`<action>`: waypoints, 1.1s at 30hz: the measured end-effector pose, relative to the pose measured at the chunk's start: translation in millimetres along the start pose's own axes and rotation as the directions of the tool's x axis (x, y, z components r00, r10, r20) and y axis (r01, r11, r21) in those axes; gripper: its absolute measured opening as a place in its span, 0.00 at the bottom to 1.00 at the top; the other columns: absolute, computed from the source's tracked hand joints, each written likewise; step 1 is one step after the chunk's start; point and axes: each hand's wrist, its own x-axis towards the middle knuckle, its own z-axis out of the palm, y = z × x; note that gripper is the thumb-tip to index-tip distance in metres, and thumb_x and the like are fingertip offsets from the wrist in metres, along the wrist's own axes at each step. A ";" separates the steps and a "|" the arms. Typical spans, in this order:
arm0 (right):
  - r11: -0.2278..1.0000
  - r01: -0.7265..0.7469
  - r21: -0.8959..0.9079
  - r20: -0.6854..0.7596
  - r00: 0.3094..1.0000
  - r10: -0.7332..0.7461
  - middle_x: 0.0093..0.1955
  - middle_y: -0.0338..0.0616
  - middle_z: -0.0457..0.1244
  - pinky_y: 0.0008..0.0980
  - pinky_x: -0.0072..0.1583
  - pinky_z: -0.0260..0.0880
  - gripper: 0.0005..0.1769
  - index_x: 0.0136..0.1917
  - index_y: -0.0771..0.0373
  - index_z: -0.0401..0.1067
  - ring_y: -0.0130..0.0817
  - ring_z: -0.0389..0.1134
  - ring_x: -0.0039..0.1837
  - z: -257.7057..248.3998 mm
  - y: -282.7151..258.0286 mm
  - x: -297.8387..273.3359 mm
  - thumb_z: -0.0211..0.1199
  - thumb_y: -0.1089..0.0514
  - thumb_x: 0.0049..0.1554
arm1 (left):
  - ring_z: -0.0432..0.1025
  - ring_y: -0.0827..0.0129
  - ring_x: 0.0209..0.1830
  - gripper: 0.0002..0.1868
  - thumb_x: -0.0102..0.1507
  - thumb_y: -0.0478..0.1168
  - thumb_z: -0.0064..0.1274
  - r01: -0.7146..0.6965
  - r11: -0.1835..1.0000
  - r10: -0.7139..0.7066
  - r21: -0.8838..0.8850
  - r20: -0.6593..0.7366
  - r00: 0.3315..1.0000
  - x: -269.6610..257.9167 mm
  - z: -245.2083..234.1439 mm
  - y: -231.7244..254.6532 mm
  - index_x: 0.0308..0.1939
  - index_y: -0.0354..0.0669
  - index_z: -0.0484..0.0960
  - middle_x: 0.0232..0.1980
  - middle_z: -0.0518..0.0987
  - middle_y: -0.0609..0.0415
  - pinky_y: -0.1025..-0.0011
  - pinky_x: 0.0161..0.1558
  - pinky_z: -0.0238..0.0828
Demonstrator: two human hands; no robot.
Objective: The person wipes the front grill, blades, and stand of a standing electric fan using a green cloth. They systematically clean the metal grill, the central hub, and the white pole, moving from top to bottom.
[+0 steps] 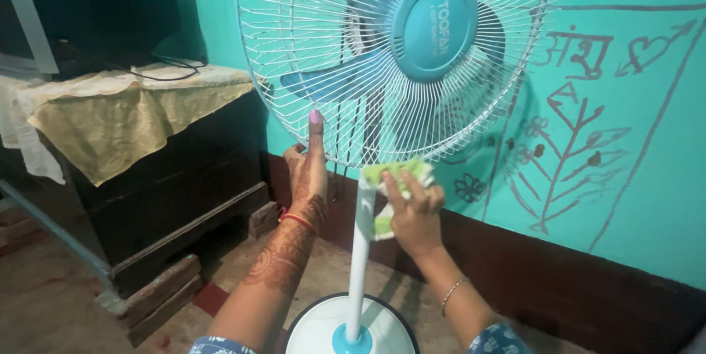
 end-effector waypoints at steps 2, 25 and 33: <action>0.983 -0.119 0.140 -0.021 0.992 0.123 0.75 0.52 0.46 0.53 0.71 0.56 0.38 0.75 0.54 0.62 0.56 0.50 0.69 -2.8 11.8 18.3 0.60 0.72 0.53 | 0.67 0.52 0.67 0.72 0.50 0.86 0.45 -0.113 0.994 0.113 -0.003 -0.021 0.993 0.9 4.3 -5.7 0.71 0.20 0.54 0.65 0.70 0.32 0.62 0.67 0.61; 0.949 -0.233 0.214 0.102 0.971 0.215 0.85 0.62 0.37 0.68 0.80 0.37 0.35 0.83 0.61 0.51 0.63 0.39 0.85 -15.6 22.8 110.7 0.54 0.50 0.68 | 0.71 0.55 0.66 0.64 0.48 0.77 0.58 0.007 0.992 -0.012 -0.129 -0.043 0.999 -28.3 41.2 -14.8 0.66 0.22 0.64 0.64 0.74 0.37 0.64 0.67 0.63; 0.967 -0.223 0.119 0.092 0.973 0.213 0.81 0.64 0.37 0.66 0.76 0.40 0.36 0.79 0.68 0.53 0.65 0.39 0.78 5.1 9.7 70.1 0.57 0.52 0.64 | 0.77 0.57 0.55 0.61 0.46 0.75 0.59 0.071 0.977 -0.077 -0.201 -0.023 0.997 -33.4 40.2 -5.6 0.62 0.23 0.63 0.60 0.75 0.36 0.63 0.43 0.86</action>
